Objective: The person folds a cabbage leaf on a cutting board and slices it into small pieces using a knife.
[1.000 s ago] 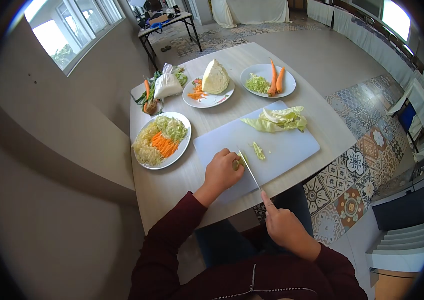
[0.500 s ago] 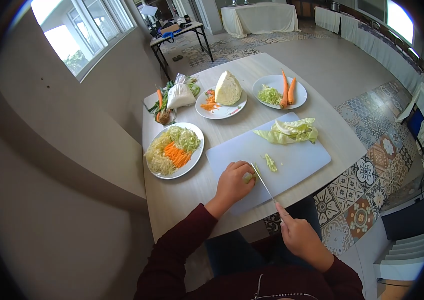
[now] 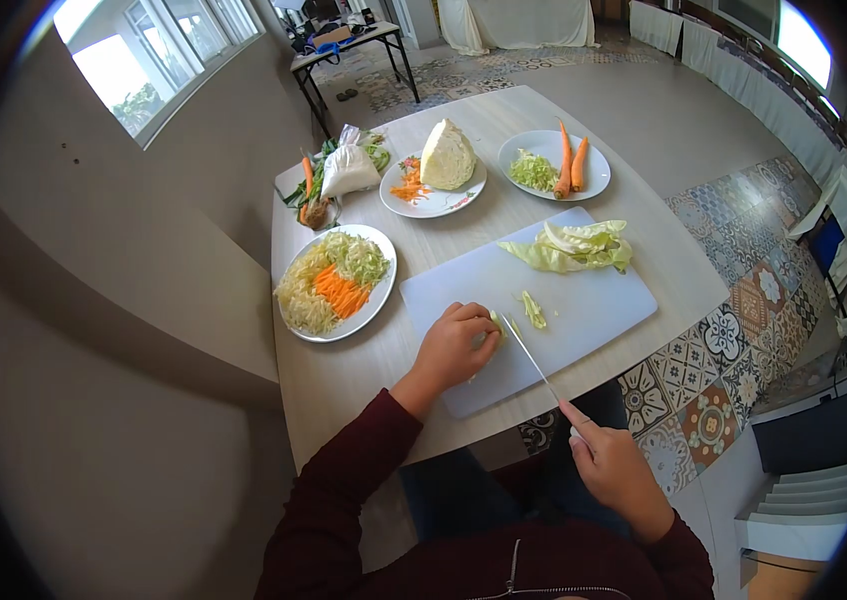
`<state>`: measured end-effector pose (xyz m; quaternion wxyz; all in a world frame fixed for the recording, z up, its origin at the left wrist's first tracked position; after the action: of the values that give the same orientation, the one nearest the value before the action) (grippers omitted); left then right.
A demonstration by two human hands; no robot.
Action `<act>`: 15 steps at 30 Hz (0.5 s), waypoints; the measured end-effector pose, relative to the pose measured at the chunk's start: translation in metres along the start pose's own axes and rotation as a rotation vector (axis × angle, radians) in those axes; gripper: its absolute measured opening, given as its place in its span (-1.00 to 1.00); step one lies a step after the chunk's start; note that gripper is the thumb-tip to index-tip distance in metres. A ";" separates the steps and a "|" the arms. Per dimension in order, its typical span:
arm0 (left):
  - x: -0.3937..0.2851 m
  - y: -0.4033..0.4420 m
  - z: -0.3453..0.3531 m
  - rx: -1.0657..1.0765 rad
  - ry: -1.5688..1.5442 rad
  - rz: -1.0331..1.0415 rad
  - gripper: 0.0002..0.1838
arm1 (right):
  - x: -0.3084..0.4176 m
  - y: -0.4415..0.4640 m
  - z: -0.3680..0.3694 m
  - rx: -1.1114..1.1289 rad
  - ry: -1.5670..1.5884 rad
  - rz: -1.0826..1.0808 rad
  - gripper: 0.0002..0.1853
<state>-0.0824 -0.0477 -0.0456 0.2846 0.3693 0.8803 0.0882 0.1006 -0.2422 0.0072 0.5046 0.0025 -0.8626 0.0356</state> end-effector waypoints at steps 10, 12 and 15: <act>-0.002 -0.001 -0.025 0.246 0.042 0.230 -0.49 | -0.006 0.000 -0.010 -0.090 0.012 -0.011 -0.48; -0.004 0.000 -0.026 0.235 0.063 0.243 -0.49 | -0.007 0.000 -0.011 -0.093 0.026 -0.010 -0.48; -0.001 0.000 -0.022 0.218 0.063 0.243 -0.51 | -0.005 -0.001 -0.013 -0.095 0.044 -0.009 -0.48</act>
<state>-0.0949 -0.0473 -0.0271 0.2025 0.4987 0.8420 0.0373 0.1145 -0.2426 0.0088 0.5232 -0.0183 -0.8520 -0.0076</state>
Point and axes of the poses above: each hand's wrist, its own y-axis towards the middle knuckle, its own z-axis out of the palm, x = y × z, the point moved 4 cm from there along y, towards the middle knuckle, and after that the axes turned 12 degrees about y, right-handed, at the moved point
